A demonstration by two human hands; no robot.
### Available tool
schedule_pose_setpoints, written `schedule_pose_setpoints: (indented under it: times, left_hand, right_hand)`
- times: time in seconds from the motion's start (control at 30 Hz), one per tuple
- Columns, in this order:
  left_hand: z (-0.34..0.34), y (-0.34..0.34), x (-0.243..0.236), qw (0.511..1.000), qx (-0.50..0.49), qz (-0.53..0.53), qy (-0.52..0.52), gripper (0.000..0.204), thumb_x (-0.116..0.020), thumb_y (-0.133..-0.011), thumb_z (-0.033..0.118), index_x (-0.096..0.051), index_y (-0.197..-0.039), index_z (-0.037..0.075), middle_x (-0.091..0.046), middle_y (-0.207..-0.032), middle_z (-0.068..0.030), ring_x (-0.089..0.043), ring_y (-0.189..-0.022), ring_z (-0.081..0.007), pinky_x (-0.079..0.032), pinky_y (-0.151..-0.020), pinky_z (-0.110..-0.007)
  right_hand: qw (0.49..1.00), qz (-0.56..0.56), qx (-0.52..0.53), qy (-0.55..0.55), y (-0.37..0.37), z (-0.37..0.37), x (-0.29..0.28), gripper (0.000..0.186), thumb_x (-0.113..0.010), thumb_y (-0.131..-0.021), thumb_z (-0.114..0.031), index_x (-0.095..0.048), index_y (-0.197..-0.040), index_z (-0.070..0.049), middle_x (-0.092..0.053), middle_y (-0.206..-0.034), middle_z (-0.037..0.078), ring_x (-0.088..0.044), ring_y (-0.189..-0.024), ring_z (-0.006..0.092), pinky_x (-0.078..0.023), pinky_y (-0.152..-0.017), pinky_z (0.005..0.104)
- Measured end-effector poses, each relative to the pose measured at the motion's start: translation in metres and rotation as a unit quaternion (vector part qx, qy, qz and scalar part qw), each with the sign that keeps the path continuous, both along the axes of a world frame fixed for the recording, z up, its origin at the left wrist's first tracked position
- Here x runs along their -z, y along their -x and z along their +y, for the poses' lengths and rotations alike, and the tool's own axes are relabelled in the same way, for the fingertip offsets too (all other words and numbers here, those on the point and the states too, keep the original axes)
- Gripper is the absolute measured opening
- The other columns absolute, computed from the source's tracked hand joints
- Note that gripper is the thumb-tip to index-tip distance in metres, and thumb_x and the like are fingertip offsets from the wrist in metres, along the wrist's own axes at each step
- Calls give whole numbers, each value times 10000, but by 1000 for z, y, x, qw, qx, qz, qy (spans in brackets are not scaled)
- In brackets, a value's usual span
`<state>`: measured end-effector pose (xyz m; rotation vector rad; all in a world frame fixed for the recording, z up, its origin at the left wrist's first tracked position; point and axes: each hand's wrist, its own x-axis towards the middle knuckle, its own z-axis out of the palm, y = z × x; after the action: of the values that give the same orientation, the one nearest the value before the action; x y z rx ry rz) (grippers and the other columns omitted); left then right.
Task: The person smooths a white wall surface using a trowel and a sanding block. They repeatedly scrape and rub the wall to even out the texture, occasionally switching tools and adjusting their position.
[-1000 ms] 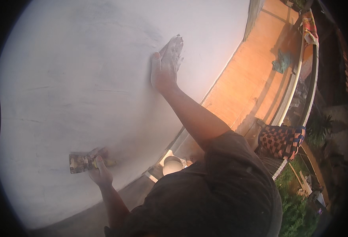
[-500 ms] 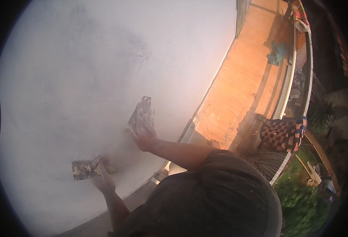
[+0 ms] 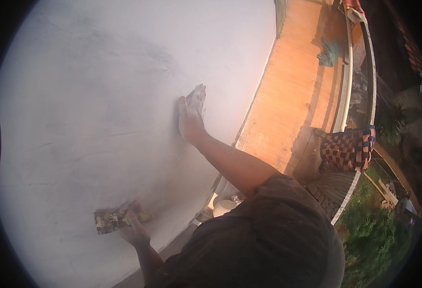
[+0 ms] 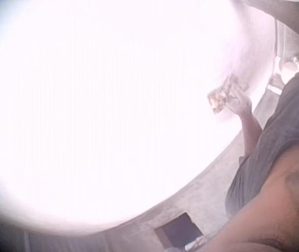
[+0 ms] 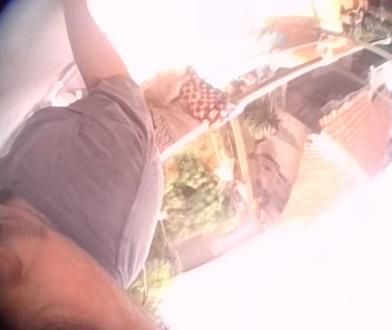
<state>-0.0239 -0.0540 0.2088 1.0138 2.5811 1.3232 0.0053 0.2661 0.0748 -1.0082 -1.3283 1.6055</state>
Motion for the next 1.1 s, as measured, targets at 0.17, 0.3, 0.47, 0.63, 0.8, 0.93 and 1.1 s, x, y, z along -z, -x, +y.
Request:
schedule_pose_setpoints:
  times: [0.17,0.3,0.47,0.63,0.8,0.93,1.1]
  left_hand:
    - [7,-4,-1,999,-6,-10,-39,346,-482,-1031,138,-530,-1261,-115,-693,-1066,-231,-690,-975,-280,-566,-890,-376]
    - [7,-6,-6,1000,11,18,10,342,-478,-1028,130,-525,-1256,-120,-697,-1031,-243,-698,-930,-288,-562,-872,-376]
    - [3,-1,-3,999,33,11,-21,344,-489,-1016,119,-528,-1241,-138,-702,-1037,-243,-700,-926,-291,-557,-855,-372]
    - [1,4,-3,997,28,53,39,324,-488,-1019,110,-543,-1222,-136,-696,-1046,-225,-686,-939,-278,-558,-843,-364]
    - [1,0,-8,998,43,19,48,268,-473,-1037,81,-559,-1236,-75,-650,-1134,-179,-667,-1027,-264,-576,-910,-392]
    - [6,-1,-6,998,59,37,12,289,-481,-1039,107,-553,-1239,-89,-651,-1130,-181,-667,-1027,-262,-579,-901,-389]
    - [7,2,0,997,40,63,29,307,-481,-1023,133,-552,-1176,-124,-674,-1050,-213,-678,-923,-284,-575,-847,-383]
  right_hand:
    - [996,-1,87,-1,10,18,-1,919,-347,-1050,-552,77,-1586,62,87,-1680,260,109,-1566,376,-2,-1266,501]
    - [992,-21,-55,-109,-2,-47,-25,927,-338,-1052,-553,129,-1582,47,135,-1686,226,155,-1557,395,20,-1259,514]
    - [990,30,105,89,5,58,-17,893,-262,-1053,-603,39,-1603,34,66,-1698,213,111,-1571,355,8,-1264,504]
    - [998,-25,22,-51,24,-20,8,883,-260,-1060,-589,55,-1602,32,72,-1696,216,95,-1571,367,5,-1264,494]
    - [996,21,80,40,11,35,4,839,-284,-1073,-539,28,-1605,29,43,-1699,205,90,-1576,324,-8,-1274,465]
    - [995,-31,45,-87,11,-27,-21,872,-316,-1060,-559,38,-1606,22,44,-1695,221,91,-1570,370,25,-1256,538]
    - [995,-1,-51,-86,-7,-36,-50,903,-229,-1054,-610,91,-1592,40,115,-1665,294,106,-1549,449,26,-1252,534]
